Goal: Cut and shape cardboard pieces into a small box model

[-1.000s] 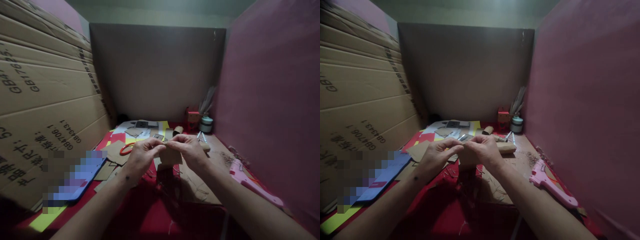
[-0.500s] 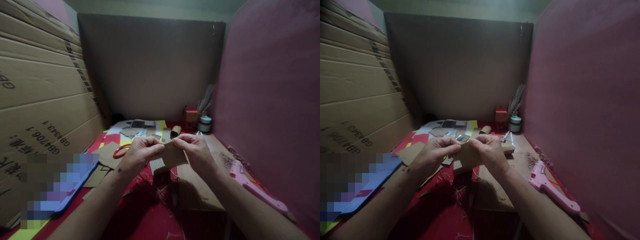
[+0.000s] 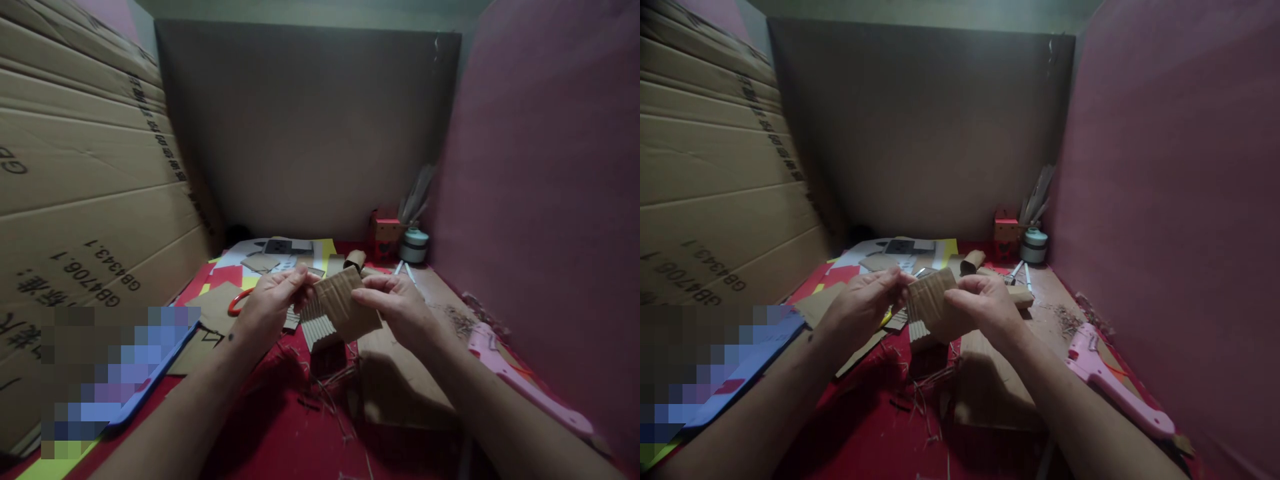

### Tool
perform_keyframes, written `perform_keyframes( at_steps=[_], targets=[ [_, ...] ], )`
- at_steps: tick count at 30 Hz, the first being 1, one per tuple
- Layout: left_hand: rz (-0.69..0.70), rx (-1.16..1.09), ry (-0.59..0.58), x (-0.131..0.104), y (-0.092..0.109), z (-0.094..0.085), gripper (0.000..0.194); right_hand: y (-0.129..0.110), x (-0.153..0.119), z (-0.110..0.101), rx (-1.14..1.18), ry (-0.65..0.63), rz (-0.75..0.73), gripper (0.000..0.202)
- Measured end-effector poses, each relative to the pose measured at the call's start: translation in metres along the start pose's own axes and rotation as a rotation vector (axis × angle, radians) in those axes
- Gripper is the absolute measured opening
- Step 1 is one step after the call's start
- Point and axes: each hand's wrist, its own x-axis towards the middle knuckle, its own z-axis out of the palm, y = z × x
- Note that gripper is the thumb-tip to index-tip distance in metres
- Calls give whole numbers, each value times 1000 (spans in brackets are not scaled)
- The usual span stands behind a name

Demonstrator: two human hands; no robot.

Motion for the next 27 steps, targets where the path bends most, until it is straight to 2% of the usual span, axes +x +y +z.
perform_keyframes(
  at_steps=[3, 7, 12, 16, 18, 22, 24, 27],
  targets=[
    [-6, 61, -65, -4, 5, 8, 34, -3, -3, 1, -24, -16, 5, 19],
    [-20, 84, -171, -8, 10, 15, 20, -11, -8, 4, -110, -113, -20, 15],
    [-86, 53, -172, -10, 7, 12, 26, -13, -9, 4, -146, -242, -23, 15],
    [-105, 86, -230, -13, 9, 12, 28, -10, -10, 3, -113, -332, 36, 20],
    [-99, 81, -210, -14, 9, 14, 29, -7, -10, 2, -85, -374, 76, 24],
    [-86, 19, -64, -11, 7, 13, 26, -3, -8, -2, 21, -452, 121, 24],
    [-98, 4, -53, -7, 4, 9, 26, -1, -6, -4, 79, -488, 128, 22],
    [-99, 15, -53, -1, 0, 0, 25, 2, -4, -6, 162, -469, 121, 22]
  ],
)
